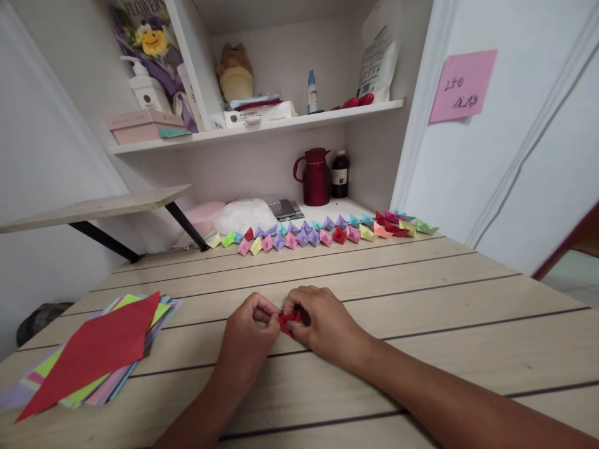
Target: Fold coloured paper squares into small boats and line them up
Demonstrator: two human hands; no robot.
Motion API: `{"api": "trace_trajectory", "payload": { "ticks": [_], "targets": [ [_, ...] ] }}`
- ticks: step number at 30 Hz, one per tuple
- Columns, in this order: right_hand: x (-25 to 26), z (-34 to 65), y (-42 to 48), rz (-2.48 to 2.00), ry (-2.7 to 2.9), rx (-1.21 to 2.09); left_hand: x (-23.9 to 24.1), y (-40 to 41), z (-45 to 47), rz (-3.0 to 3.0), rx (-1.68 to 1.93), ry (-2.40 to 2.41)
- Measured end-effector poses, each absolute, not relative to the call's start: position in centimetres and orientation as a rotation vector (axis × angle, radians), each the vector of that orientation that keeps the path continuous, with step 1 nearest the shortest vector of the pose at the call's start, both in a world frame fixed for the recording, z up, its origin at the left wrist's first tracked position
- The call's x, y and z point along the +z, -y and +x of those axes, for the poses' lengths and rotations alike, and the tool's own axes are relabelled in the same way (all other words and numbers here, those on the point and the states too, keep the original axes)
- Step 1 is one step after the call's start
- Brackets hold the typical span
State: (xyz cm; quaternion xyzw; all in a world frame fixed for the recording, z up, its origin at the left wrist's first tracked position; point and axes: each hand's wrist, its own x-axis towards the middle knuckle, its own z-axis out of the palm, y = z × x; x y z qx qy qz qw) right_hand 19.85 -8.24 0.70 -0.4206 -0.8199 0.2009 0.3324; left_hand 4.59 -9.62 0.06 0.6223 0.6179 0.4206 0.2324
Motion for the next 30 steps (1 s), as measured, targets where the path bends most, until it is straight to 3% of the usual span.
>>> {"api": "trace_trajectory", "payload": {
  "ticks": [30],
  "targets": [
    [0.8, 20.2, 8.0, -1.113, 2.148, 0.516, 0.7, 10.0, 3.6, 2.064, 0.965, -1.407]
  ]
}}
